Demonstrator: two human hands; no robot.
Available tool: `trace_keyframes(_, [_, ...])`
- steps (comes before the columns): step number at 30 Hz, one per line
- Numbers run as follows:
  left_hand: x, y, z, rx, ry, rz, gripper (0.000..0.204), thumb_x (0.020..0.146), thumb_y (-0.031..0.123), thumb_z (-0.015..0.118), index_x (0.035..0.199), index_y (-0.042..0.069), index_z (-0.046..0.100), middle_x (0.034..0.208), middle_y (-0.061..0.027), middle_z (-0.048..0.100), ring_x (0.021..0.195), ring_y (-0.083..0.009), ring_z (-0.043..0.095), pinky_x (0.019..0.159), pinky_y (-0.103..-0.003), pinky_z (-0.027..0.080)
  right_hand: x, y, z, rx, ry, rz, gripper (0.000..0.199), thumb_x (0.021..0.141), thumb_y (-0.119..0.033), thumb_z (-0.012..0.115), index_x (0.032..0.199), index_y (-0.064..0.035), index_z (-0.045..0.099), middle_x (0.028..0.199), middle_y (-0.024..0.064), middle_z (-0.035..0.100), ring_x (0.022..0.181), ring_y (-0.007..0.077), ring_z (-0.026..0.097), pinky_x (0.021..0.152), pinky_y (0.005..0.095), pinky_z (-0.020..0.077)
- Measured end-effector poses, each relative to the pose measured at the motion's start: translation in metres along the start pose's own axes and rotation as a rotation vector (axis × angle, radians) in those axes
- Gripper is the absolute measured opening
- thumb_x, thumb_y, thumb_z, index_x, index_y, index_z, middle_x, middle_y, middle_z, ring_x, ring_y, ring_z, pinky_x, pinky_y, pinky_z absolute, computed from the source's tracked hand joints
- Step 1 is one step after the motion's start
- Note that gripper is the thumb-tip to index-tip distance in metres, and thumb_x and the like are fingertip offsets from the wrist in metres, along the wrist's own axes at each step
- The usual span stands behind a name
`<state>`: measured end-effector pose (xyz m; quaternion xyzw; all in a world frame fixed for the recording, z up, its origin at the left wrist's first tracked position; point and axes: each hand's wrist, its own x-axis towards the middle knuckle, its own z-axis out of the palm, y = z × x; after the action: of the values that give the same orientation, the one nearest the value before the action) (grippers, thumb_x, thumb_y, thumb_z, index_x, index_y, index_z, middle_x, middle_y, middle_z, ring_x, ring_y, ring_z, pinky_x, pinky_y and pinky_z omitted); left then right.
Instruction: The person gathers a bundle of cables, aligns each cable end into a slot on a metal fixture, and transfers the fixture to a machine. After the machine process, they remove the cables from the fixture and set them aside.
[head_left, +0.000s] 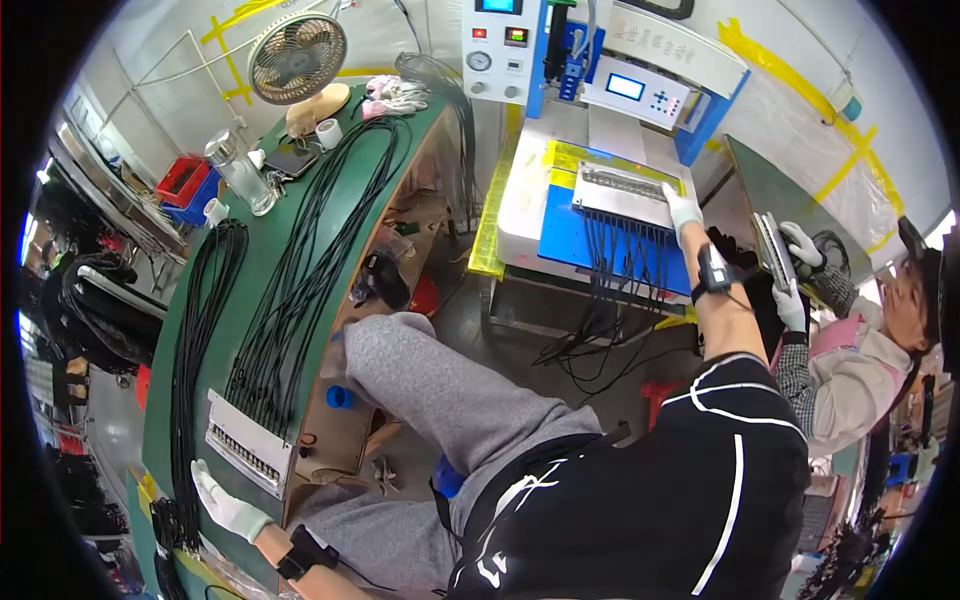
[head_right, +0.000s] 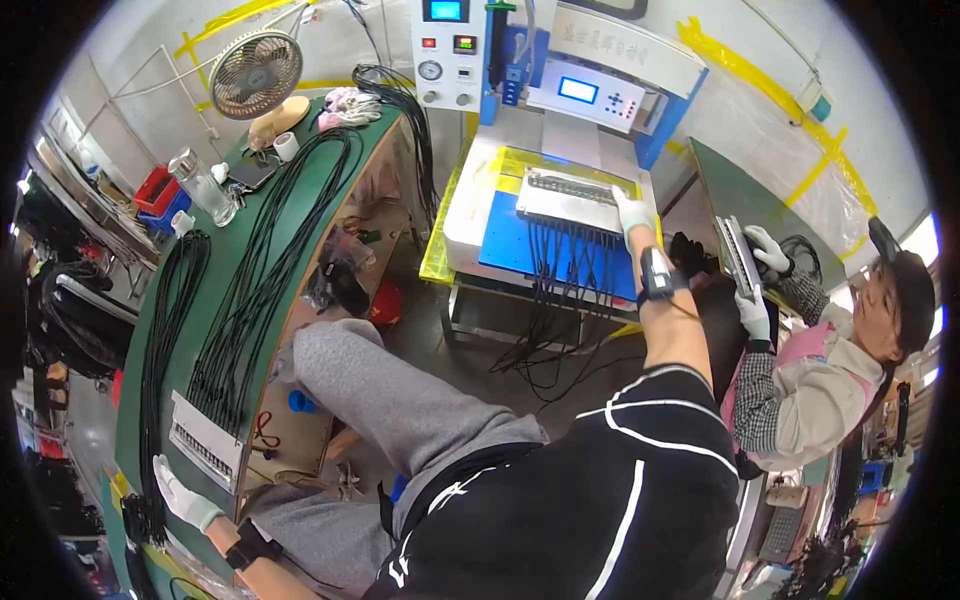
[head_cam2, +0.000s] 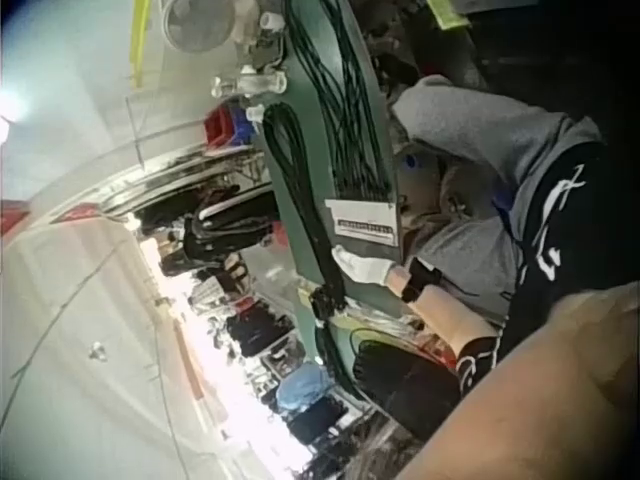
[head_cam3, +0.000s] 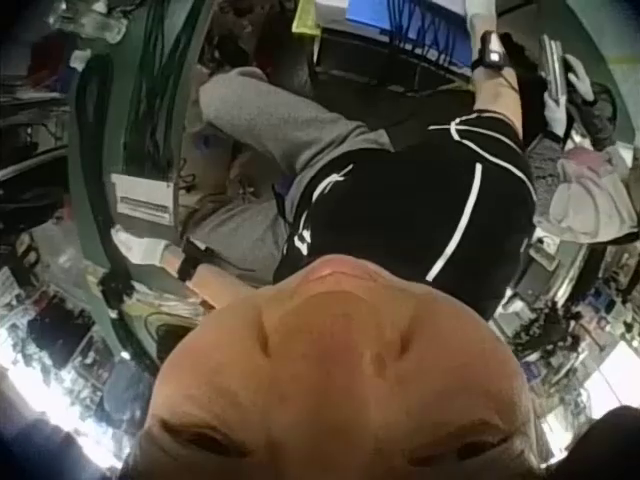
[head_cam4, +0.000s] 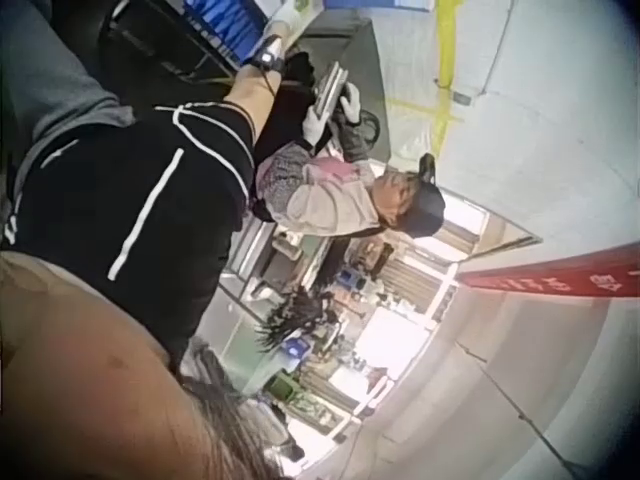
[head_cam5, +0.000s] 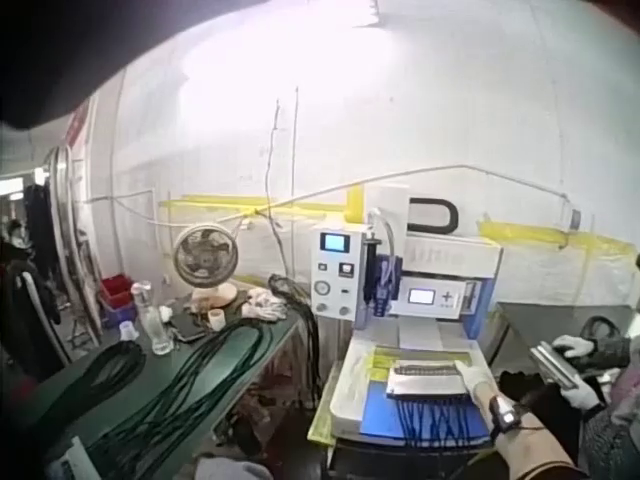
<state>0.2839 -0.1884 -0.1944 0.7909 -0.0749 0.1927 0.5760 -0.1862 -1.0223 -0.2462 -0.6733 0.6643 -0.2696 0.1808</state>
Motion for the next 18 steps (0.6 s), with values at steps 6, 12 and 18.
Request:
trace_keyframes(6, [-0.054, 0.087, 0.044, -0.351, -0.160, -0.043, 0.042, 0.105, 0.017, 0.047, 0.140, -0.005, 0.050, 0.139, -0.0155, 0.057, 0.126, -0.0229, 0.055, 0.111, -0.034, 0.039, -0.065, -0.117, -0.032, 0.235, -0.096, -0.371, 0.059, 0.092, -0.050, 0.065, 0.122, 0.0020, 0.065, 0.112, 0.0167, 0.070, 0.104, 0.0257, 0.064, 0.095, 0.0309, 0.0457])
trace_keyframes(12, [-0.125, 0.119, 0.139, -0.824, -0.908, -0.423, 0.078, 0.094, 0.012, 0.067, 0.155, -0.001, 0.021, 0.157, -0.0153, 0.034, 0.143, -0.0247, 0.037, 0.116, -0.037, 0.032, -0.206, -0.265, 0.000, 0.840, -0.816, -0.665, 0.038, 0.095, -0.024, 0.068, 0.120, 0.0048, 0.066, 0.113, 0.0069, 0.069, 0.102, 0.0163, 0.062, 0.092, 0.0296, 0.0494])
trace_keyframes(18, [-0.136, 0.100, 0.090, -1.196, -0.521, -0.687, 0.058, 0.095, 0.009, 0.063, 0.147, 0.000, 0.040, 0.143, -0.0152, 0.051, 0.131, -0.0282, 0.052, 0.109, -0.041, 0.045, -0.412, -0.448, 0.093, 0.240, -1.317, -1.134, 0.046, 0.091, -0.048, 0.063, 0.101, -0.0048, 0.073, 0.091, 0.0141, 0.070, 0.089, 0.0194, 0.066, 0.080, 0.0317, 0.0502])
